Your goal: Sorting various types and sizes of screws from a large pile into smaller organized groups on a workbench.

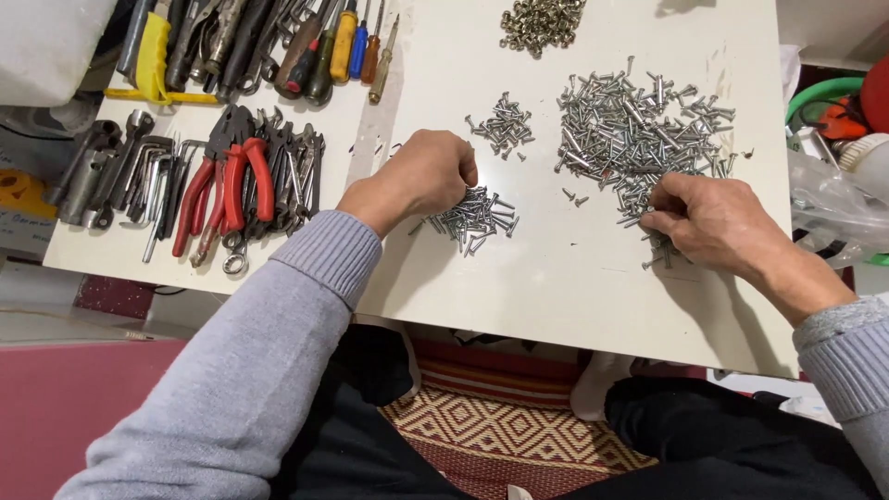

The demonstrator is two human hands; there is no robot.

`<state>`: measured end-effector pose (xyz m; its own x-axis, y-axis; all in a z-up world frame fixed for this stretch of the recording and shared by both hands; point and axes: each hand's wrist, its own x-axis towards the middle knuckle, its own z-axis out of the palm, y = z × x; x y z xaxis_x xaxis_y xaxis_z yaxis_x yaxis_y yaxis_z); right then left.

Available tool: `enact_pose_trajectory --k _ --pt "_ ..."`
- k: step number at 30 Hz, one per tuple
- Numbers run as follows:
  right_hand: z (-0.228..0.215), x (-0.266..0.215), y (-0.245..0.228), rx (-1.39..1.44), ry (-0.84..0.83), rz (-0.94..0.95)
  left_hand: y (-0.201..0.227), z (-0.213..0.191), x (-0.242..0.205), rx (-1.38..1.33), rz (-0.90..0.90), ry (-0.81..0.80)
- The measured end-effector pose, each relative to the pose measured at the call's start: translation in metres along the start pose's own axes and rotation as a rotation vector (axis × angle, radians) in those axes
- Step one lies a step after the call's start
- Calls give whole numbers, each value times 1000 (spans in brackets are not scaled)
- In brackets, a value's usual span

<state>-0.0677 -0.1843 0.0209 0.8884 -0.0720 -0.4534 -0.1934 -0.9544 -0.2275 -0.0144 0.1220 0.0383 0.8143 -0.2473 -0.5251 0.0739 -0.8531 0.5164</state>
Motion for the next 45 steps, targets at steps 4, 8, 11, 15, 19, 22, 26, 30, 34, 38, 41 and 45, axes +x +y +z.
enact_pose_trajectory --k 4,8,11,15,19,22,26,30,34,38,41,45 --pt "5 5 7 -61 16 -22 -9 9 7 24 86 42" --pt "4 2 6 -31 29 -32 -10 14 7 131 187 70" --pt "1 0 2 -41 20 -36 -6 13 1 192 217 56" --pt "-4 -4 0 -34 -4 -58 2 11 -5 248 203 43" --pt "3 0 13 93 86 -78 1 15 -11 220 316 155" --pt "3 1 20 147 98 -91 8 13 -11 301 314 159" --pt "-3 -2 31 308 167 -97 7 16 -8 296 261 145" --pt "-13 -19 28 658 193 -111 4 17 -3 326 275 135" --pt "-18 -20 32 727 180 -118 29 27 -15 173 326 160" --pt "-14 -21 29 518 90 -164 65 55 -40 -582 174 -145" --pt "-11 -19 18 278 50 -209 69 79 -45 -787 106 -302" --pt "5 -3 21 -140 98 -350 68 99 -44 -838 59 -414"
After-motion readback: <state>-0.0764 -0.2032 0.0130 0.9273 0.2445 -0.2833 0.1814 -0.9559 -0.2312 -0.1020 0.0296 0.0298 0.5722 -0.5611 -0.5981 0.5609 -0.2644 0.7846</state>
